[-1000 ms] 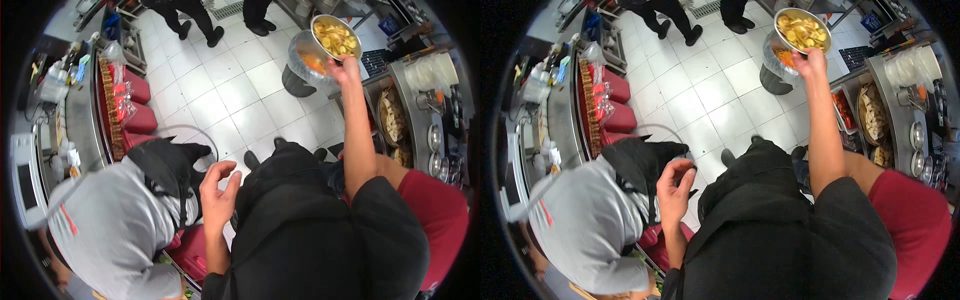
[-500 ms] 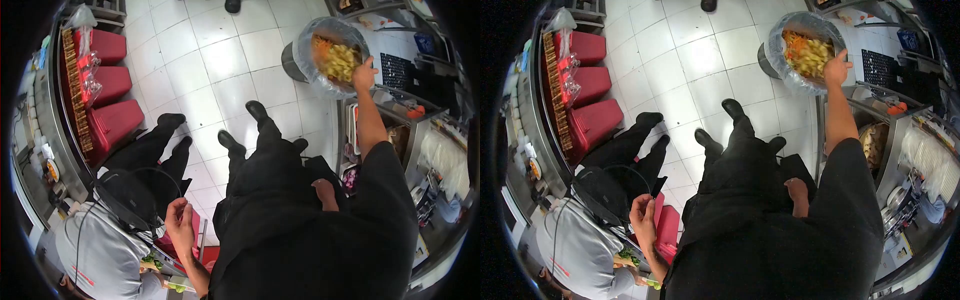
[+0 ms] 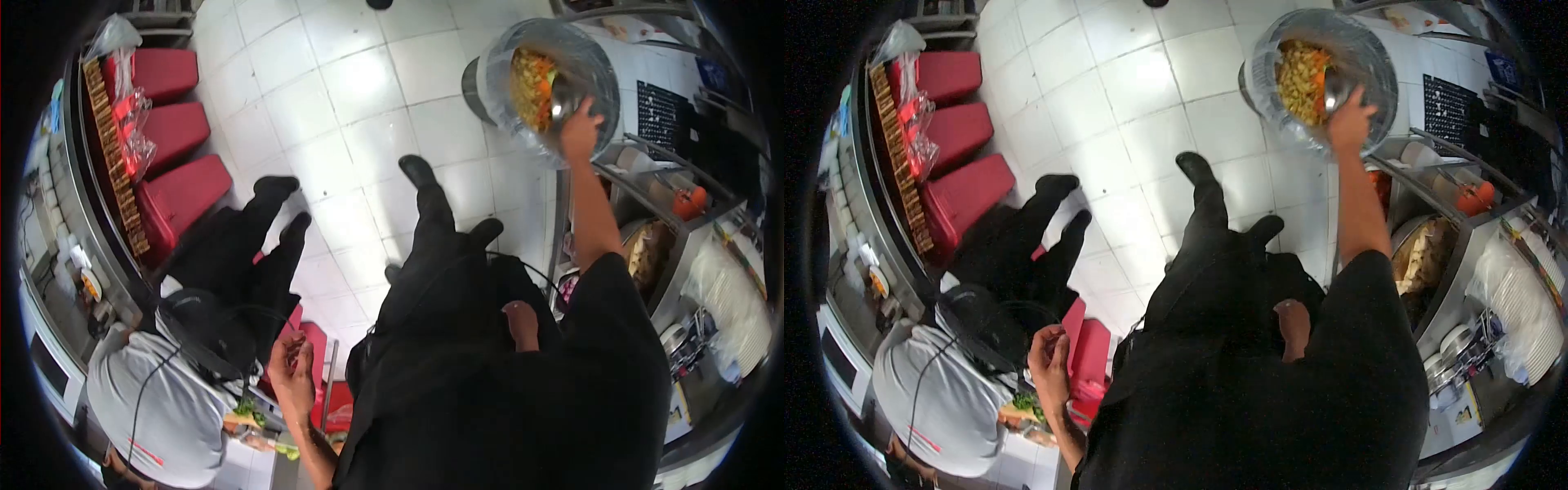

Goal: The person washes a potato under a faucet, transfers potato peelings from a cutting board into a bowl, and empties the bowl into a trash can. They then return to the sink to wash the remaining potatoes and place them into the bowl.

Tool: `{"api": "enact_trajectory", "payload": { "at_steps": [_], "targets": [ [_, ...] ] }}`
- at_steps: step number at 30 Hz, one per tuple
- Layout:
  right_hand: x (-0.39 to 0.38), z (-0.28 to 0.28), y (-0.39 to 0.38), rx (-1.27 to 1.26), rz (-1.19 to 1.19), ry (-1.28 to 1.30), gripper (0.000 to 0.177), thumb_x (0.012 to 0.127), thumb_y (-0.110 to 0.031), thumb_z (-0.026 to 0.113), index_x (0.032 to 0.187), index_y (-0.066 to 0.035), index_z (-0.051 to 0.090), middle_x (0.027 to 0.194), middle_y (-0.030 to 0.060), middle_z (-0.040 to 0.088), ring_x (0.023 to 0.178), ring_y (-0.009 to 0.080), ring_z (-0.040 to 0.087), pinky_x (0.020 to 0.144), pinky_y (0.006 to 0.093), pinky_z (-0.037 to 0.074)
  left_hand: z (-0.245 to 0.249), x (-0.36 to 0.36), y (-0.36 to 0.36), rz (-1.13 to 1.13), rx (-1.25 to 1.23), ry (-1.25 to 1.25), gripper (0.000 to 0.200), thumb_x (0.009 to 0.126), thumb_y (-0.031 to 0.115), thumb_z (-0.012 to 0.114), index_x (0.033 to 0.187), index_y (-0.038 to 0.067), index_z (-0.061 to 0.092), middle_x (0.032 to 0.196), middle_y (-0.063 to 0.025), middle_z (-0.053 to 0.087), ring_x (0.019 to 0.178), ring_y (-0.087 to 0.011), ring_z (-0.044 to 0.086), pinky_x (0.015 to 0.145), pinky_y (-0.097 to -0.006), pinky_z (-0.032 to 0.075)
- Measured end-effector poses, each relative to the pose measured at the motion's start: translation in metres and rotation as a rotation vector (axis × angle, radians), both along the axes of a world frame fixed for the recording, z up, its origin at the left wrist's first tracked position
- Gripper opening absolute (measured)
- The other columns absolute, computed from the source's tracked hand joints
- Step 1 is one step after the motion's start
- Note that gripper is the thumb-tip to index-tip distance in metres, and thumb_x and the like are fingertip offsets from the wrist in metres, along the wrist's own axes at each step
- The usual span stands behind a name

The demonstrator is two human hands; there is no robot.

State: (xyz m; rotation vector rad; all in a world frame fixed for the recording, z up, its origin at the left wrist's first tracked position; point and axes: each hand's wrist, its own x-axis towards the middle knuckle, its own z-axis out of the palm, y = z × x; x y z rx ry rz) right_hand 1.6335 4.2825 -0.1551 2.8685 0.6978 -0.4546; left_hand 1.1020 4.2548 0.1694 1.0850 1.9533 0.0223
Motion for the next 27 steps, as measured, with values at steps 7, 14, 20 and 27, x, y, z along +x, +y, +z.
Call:
{"api": "enact_trajectory", "payload": {
  "at_steps": [7, 14, 20, 27],
  "targets": [
    [-0.003, -0.008, -0.041, -0.075, 0.157, 0.064, 0.073, 0.082, -0.005, 0.056, 0.144, -0.015, 0.019, 0.125, 0.0347, 0.032, 0.085, 0.0481, 0.060, 0.078, 0.0499, 0.051, -0.004, -0.008, -0.045, 0.072, -0.013, 0.035, 0.019, 0.085, 0.006, 0.062, 0.101, -0.003, 0.059, 0.088, -0.0095, 0.064, 0.081, -0.0165, 0.060, 0.076, -0.0286, 0.048],
    [0.018, -0.005, -0.049, 0.213, -0.004, -0.005, 0.072, 0.080, -0.019, 0.061, 0.139, -0.007, 0.022, 0.105, 0.0302, 0.051, 0.071, 0.0378, 0.063, 0.059, 0.0414, 0.052, -0.028, -0.059, -0.148, 0.187, 0.039, 0.092, 0.022, 0.084, 0.012, 0.064, 0.101, -0.002, 0.061, 0.086, -0.0091, 0.064, 0.081, -0.0157, 0.060, 0.072, -0.0284, 0.048],
    [-0.002, 0.028, -0.062, 0.465, -0.187, 0.479, 0.046, 0.081, -0.018, 0.054, 0.123, -0.002, 0.044, 0.072, 0.0133, 0.058, 0.044, 0.0228, 0.055, 0.032, 0.0362, 0.040, -0.098, -0.152, -0.320, 0.474, 0.089, 0.065, 0.017, 0.087, 0.015, 0.061, 0.096, 0.001, 0.061, 0.078, -0.0036, 0.061, 0.070, -0.0110, 0.055, 0.063, -0.0255, 0.045],
    [-0.205, 0.119, -0.075, 0.152, 0.300, 0.843, 0.029, 0.075, -0.008, 0.051, 0.103, -0.001, 0.056, 0.067, 0.0089, 0.056, 0.046, 0.0187, 0.054, 0.038, 0.0320, 0.046, -0.167, -0.207, -0.494, 0.846, 0.073, -0.016, 0.023, 0.078, 0.014, 0.064, 0.094, -0.002, 0.064, 0.075, -0.0093, 0.066, 0.066, -0.0152, 0.061, 0.061, -0.0285, 0.048]
  ]
}}
